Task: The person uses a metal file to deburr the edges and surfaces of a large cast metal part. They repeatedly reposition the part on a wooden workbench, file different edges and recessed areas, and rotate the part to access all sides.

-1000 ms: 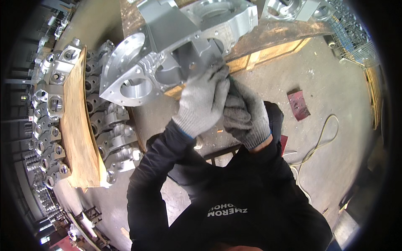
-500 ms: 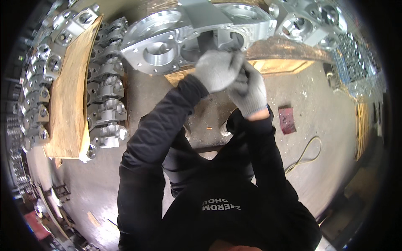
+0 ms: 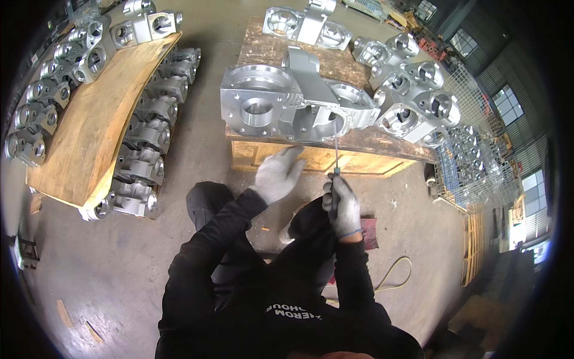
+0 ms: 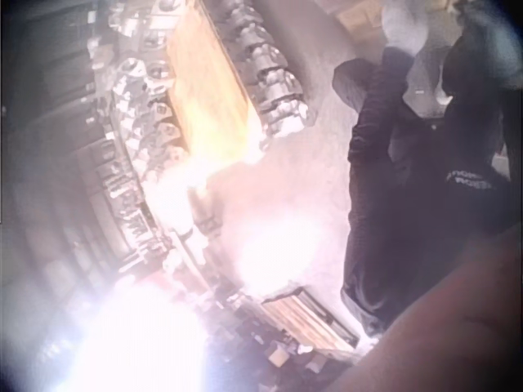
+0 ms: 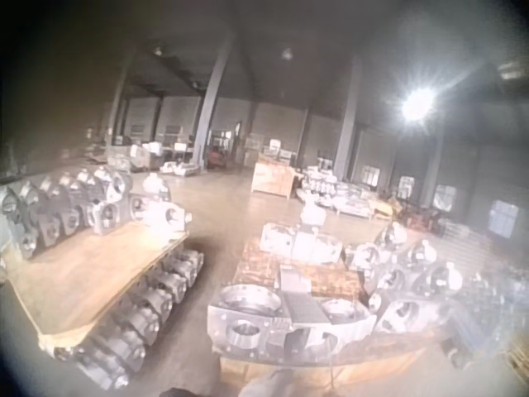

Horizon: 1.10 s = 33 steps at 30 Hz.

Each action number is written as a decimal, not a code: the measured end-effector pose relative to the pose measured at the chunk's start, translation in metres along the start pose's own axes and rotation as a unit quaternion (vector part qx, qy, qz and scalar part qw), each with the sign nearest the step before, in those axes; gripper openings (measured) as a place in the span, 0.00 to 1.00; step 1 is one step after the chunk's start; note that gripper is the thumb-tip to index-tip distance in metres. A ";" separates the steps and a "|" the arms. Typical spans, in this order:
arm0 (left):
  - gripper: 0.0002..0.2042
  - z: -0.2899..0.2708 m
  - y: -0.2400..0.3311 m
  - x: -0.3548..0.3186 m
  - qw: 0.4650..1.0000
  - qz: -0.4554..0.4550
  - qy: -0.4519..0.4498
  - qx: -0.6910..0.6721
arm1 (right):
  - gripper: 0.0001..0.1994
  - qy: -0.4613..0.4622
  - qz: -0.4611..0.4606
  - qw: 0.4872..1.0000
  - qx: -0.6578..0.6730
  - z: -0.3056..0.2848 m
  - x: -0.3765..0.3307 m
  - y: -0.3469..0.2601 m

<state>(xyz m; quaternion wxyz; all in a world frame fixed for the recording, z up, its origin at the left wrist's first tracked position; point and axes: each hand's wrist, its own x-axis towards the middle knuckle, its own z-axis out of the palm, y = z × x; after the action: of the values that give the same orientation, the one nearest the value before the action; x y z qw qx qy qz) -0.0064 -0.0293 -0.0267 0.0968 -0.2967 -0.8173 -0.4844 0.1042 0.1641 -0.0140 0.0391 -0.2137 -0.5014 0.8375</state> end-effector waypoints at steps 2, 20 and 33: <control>0.19 -0.012 -0.001 -0.011 0.999 -0.047 0.005 -0.017 | 0.20 0.019 -0.054 0.990 -0.126 -0.002 -0.019 0.006; 0.15 -0.155 -0.080 -0.054 0.987 -0.125 0.101 0.027 | 0.35 0.150 -0.332 0.877 -0.314 0.056 0.070 0.053; 0.22 -0.290 -0.071 0.074 0.966 -0.255 0.042 -0.007 | 0.24 0.329 -0.066 0.877 -0.343 0.076 0.078 0.025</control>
<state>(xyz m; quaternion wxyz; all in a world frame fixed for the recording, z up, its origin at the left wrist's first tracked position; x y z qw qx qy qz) -0.1449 -0.2715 0.1024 0.0024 -0.0588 -0.8578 -0.5106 0.0070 0.1110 -0.0291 0.1811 -0.4436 -0.7286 0.4894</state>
